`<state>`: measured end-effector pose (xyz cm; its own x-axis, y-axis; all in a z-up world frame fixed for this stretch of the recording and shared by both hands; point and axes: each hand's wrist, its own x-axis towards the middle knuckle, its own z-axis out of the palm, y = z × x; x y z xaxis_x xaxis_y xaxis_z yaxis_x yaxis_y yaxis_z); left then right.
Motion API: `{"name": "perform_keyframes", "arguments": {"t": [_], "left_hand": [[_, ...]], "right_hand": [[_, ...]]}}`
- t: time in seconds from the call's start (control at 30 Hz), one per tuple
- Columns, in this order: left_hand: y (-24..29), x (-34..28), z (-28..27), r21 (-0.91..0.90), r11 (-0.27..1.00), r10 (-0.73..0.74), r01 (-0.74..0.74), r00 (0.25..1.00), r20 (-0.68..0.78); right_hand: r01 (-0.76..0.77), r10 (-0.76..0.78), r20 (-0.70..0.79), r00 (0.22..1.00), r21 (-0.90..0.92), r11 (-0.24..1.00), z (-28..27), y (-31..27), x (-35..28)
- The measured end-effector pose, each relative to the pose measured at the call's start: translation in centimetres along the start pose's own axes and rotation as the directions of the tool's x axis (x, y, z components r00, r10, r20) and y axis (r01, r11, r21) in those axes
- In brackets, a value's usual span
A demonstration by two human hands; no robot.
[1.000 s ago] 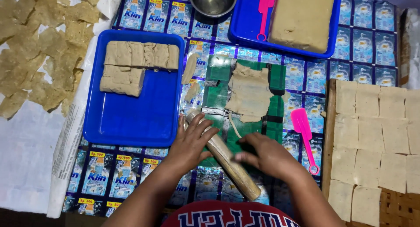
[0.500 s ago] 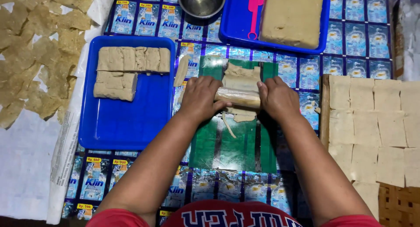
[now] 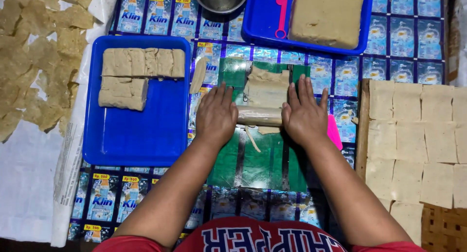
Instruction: Rolling out a light brown paste or dough and cutting it into small squares.
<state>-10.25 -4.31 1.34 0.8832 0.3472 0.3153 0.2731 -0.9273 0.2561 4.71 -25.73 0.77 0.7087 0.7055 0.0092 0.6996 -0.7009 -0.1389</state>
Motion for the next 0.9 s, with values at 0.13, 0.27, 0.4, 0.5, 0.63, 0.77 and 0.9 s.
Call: {"name": "perform_keyframes", "arguments": {"t": [0.13, 0.27, 0.4, 0.5, 0.63, 0.77, 0.9], "left_hand": [[0.6, -2.6, -0.9, -0.004, 1.000, -0.009, 0.010, 0.999, 0.031], [1.7, -3.2, -1.7, -0.004, 0.997, -0.080, 0.081, 0.984, 0.157], [3.0, -3.8, -1.0, -0.050, 0.994, -0.087, 0.094, 0.988, 0.129], [2.1, -1.7, 0.4, 0.038, 0.998, -0.061, 0.059, 0.997, 0.056], [1.5, 2.2, 1.0, 0.041, 0.996, -0.075, 0.073, 0.997, 0.036], [0.9, 5.2, 1.8, 0.050, 0.991, -0.127, 0.121, 0.983, 0.133], [0.7, 7.9, 1.1, 0.025, 0.984, -0.179, 0.178, 0.959, 0.219]], "right_hand": [[0.024, -0.019, -0.103, 0.994, 0.042, 0.999, 0.9, -0.7, -2.7], [0.007, 0.006, -0.205, 0.979, 0.066, 0.998, -0.1, -1.9, -4.2], [-0.054, 0.075, -0.283, 0.956, 0.083, 0.995, 2.0, -2.3, -5.4], [-0.028, 0.037, -0.377, 0.925, 0.030, 0.999, 2.8, -1.2, -2.9], [-0.025, 0.042, -0.362, 0.931, 0.053, 0.998, 2.0, -0.7, 0.7], [-0.094, 0.111, -0.211, 0.971, 0.091, 0.991, 0.9, 0.0, 3.6], [-0.118, 0.137, -0.125, 0.983, 0.150, 0.982, -0.8, 0.0, 6.1]]}}
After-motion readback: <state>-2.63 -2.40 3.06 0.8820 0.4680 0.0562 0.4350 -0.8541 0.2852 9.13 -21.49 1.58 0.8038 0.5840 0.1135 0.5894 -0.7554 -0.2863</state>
